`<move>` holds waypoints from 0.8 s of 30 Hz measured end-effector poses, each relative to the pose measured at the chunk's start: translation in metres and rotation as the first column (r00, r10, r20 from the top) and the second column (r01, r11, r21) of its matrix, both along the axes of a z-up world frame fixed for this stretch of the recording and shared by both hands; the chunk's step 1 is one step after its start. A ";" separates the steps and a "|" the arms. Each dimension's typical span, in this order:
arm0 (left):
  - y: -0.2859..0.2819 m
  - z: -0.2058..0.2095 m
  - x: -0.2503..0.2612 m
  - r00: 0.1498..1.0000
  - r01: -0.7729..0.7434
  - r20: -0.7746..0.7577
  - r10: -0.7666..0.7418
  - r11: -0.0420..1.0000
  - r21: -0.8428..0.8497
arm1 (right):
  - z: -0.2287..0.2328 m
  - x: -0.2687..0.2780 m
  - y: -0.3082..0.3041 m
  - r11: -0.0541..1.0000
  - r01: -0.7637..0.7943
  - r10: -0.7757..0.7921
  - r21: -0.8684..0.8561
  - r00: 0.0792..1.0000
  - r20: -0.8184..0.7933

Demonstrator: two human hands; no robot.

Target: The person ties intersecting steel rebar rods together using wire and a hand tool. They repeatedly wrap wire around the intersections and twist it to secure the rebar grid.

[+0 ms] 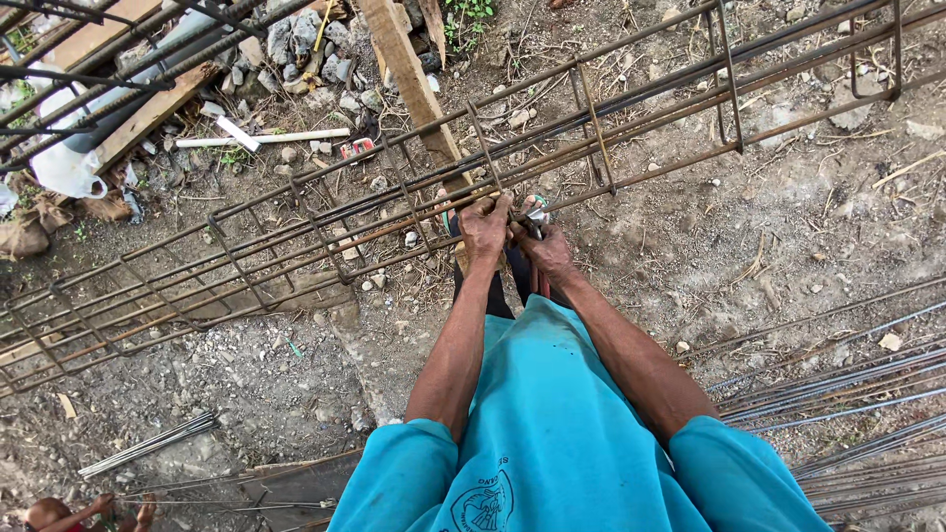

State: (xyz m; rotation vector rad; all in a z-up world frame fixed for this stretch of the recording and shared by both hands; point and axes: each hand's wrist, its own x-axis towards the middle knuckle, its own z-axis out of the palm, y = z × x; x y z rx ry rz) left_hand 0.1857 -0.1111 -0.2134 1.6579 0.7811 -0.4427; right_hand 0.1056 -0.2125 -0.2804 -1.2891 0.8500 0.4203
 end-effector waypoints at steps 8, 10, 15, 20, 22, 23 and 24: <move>0.004 0.007 0.005 1.000 0.029 -0.013 -0.028 0.999 0.042 | 0.027 0.016 0.012 0.994 -0.048 0.038 -0.099 0.995 -0.096; -0.001 0.014 0.007 0.999 0.038 0.005 -0.038 0.998 0.048 | 0.018 0.013 0.006 0.984 -0.099 0.082 -0.146 0.989 -0.119; 0.010 -0.056 -0.012 0.981 0.182 0.031 -0.190 0.969 0.168 | -0.005 0.006 0.013 0.978 -0.186 0.165 -0.094 0.968 -0.190; 0.011 -0.007 0.001 0.999 0.027 0.037 -0.027 0.999 0.023 | 0.023 0.014 0.023 0.997 0.062 -0.061 0.038 0.998 -0.032; 0.010 -0.004 0.002 0.999 -0.004 0.034 0.005 1.000 -0.017 | 0.032 0.019 0.024 0.987 0.129 -0.127 0.093 0.991 -0.028; 0.010 -0.001 0.002 0.999 -0.011 0.036 0.012 1.000 -0.024 | 0.027 0.017 0.023 0.996 0.081 -0.080 0.044 0.997 -0.022; 0.010 0.001 0.002 0.999 -0.017 0.038 0.018 0.999 -0.031 | 0.022 0.015 0.023 0.999 0.032 -0.032 -0.006 0.999 -0.018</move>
